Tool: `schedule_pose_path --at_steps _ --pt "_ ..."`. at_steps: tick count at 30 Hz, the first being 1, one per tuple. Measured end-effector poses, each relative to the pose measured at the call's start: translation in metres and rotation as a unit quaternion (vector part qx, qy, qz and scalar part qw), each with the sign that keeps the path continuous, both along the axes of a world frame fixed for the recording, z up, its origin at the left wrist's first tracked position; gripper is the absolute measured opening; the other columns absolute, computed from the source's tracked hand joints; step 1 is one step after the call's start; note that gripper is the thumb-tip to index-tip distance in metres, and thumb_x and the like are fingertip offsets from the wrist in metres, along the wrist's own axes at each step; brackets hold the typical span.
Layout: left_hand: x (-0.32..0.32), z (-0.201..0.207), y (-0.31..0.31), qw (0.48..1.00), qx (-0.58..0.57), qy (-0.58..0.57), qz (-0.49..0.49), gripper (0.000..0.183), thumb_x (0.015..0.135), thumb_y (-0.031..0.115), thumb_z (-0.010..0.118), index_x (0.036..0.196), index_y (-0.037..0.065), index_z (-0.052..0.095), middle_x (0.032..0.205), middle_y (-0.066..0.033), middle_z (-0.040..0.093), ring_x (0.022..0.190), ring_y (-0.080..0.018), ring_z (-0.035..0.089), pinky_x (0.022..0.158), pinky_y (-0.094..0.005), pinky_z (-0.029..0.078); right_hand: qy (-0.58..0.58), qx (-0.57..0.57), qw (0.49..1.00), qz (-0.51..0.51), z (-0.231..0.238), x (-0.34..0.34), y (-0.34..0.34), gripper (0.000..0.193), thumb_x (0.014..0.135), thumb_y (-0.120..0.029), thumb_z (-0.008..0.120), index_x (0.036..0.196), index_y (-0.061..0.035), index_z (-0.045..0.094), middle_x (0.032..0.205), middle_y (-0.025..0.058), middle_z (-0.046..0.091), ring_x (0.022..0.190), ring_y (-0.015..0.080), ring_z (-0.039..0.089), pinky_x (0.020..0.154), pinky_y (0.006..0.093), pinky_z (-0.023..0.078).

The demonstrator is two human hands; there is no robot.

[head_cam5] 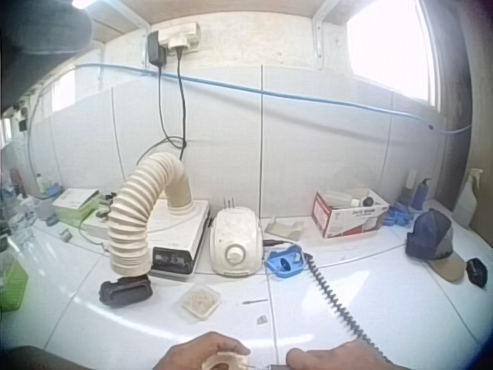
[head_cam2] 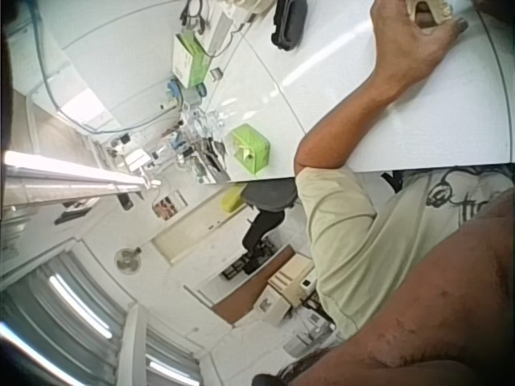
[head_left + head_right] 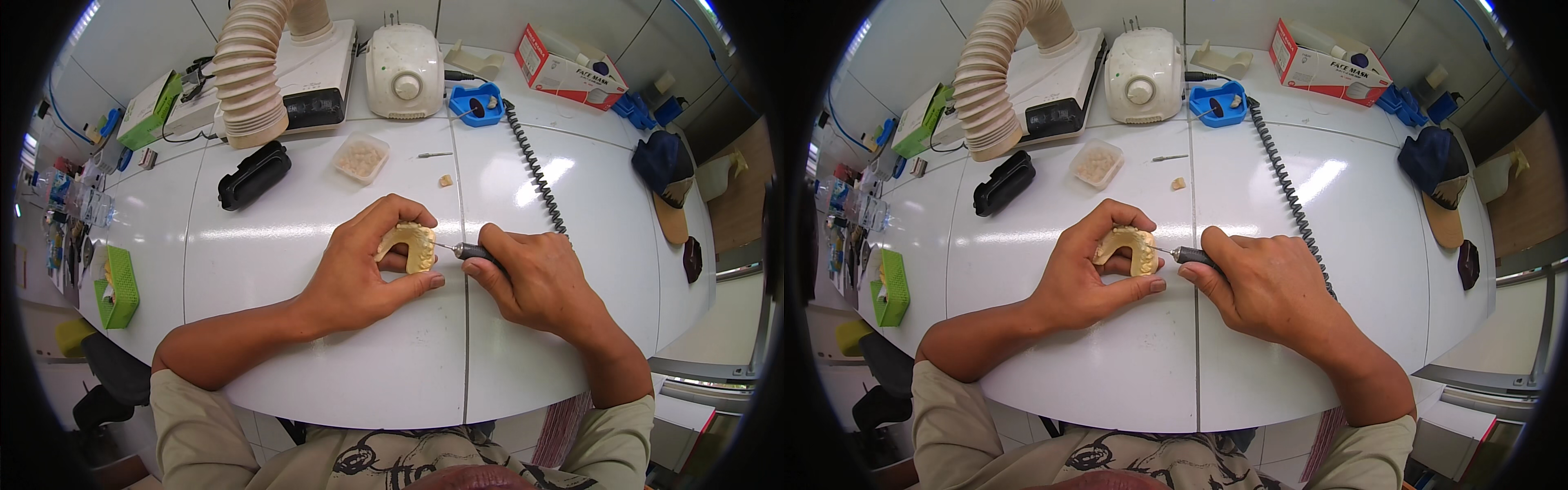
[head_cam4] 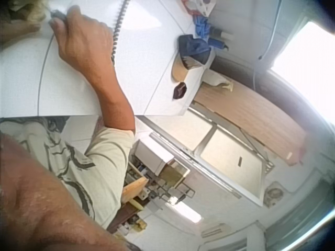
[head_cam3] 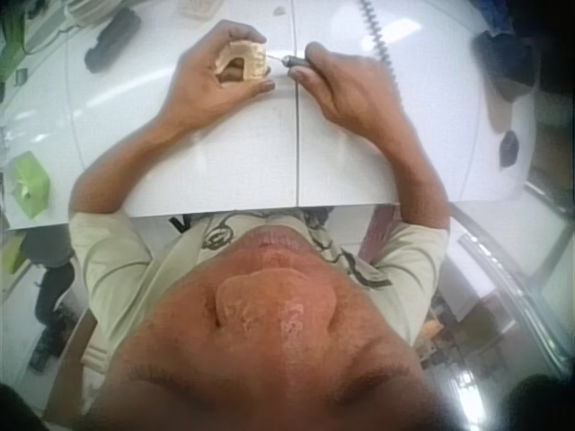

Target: The person uses a rotary handpiece to grind and shape a small, tooth-colored prosthetic component. They then pick up a larger dental cast model and continue to use the rotary tool to refine the surface of the teeth on the model.

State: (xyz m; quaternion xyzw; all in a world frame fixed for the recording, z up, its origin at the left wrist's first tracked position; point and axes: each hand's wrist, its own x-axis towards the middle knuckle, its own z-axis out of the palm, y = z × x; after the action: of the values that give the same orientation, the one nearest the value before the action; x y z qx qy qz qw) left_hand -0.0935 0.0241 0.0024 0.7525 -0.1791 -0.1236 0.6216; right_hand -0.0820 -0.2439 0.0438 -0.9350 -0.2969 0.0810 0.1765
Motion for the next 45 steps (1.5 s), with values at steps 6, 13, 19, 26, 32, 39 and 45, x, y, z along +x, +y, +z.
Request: schedule_pose_path --at_steps 6,13,19,26,32,39,45 --pt "-0.0001 0.0003 -0.0002 1.0 -0.001 0.001 0.001 0.055 0.095 0.0 0.089 0.139 0.003 0.056 0.131 -0.0091 0.065 0.126 -0.0198 0.075 0.105 -0.0332 0.068 -0.001 -0.003 1.0 0.001 -0.0007 0.0004 0.0 0.042 0.115 -0.045 0.062 0.101 -0.0049 0.061 0.081 0.0171 0.075 0.065 0.0427 0.071 0.06 0.0535 0.052" --pt "0.0003 -0.0014 0.0002 1.0 -0.003 0.001 -0.001 0.055 0.095 0.0 0.09 0.139 0.004 0.056 0.13 -0.0089 0.065 0.125 -0.0196 0.075 0.105 -0.0328 0.068 -0.005 -0.005 1.0 0.002 -0.0006 0.0 -0.0003 0.042 0.116 -0.045 0.061 0.101 -0.0052 0.061 0.08 0.0165 0.075 0.065 0.0423 0.071 0.06 0.0533 0.052" --pt "-0.0003 -0.0013 0.0005 1.0 -0.003 -0.003 0.003 0.056 0.095 0.0 0.09 0.139 0.004 0.056 0.13 -0.0086 0.065 0.125 -0.0196 0.076 0.104 -0.0327 0.068 -0.004 -0.001 1.0 0.003 -0.001 0.0006 0.0 0.041 0.115 -0.043 0.063 0.102 -0.0048 0.062 0.081 0.0166 0.075 0.065 0.0426 0.071 0.059 0.0534 0.052" --pt "-0.0002 -0.0005 -0.0001 1.0 -0.007 0.001 0.003 0.056 0.095 0.0 0.09 0.138 0.004 0.056 0.13 -0.0087 0.065 0.125 -0.02 0.076 0.104 -0.0328 0.068 -0.008 0.005 1.0 0.002 -0.0001 0.0001 -0.0002 0.041 0.115 -0.043 0.063 0.101 -0.0043 0.061 0.081 0.0168 0.075 0.065 0.0434 0.071 0.06 0.0543 0.052" --pt "-0.0002 0.0001 0.0 1.0 -0.005 -0.002 0.002 0.056 0.095 0.0 0.09 0.139 0.003 0.055 0.13 -0.0091 0.065 0.125 -0.0204 0.076 0.104 -0.033 0.068 -0.003 -0.001 1.0 0.0 0.0005 0.0003 0.0004 0.041 0.115 -0.043 0.063 0.101 -0.0044 0.061 0.08 0.0164 0.075 0.065 0.0428 0.071 0.06 0.0539 0.052" --pt "-0.0004 -0.0008 0.0004 1.0 -0.007 0.002 0.001 0.055 0.095 0.0 0.089 0.139 0.003 0.056 0.131 -0.009 0.065 0.125 -0.0207 0.076 0.104 -0.0329 0.068 -0.006 0.0 1.0 0.003 -0.0002 0.0002 0.0 0.042 0.115 -0.044 0.063 0.101 -0.0048 0.061 0.08 0.0163 0.074 0.064 0.0426 0.071 0.06 0.0538 0.052" --pt "-0.0004 -0.0005 0.0001 1.0 -0.004 -0.001 0.003 0.055 0.095 0.0 0.089 0.139 0.004 0.056 0.13 -0.0086 0.065 0.125 -0.0204 0.076 0.104 -0.0329 0.068 -0.008 0.003 1.0 0.003 -0.0005 0.0001 0.0 0.042 0.115 -0.044 0.062 0.1 -0.0049 0.061 0.08 0.0166 0.075 0.064 0.0429 0.071 0.059 0.0539 0.052"
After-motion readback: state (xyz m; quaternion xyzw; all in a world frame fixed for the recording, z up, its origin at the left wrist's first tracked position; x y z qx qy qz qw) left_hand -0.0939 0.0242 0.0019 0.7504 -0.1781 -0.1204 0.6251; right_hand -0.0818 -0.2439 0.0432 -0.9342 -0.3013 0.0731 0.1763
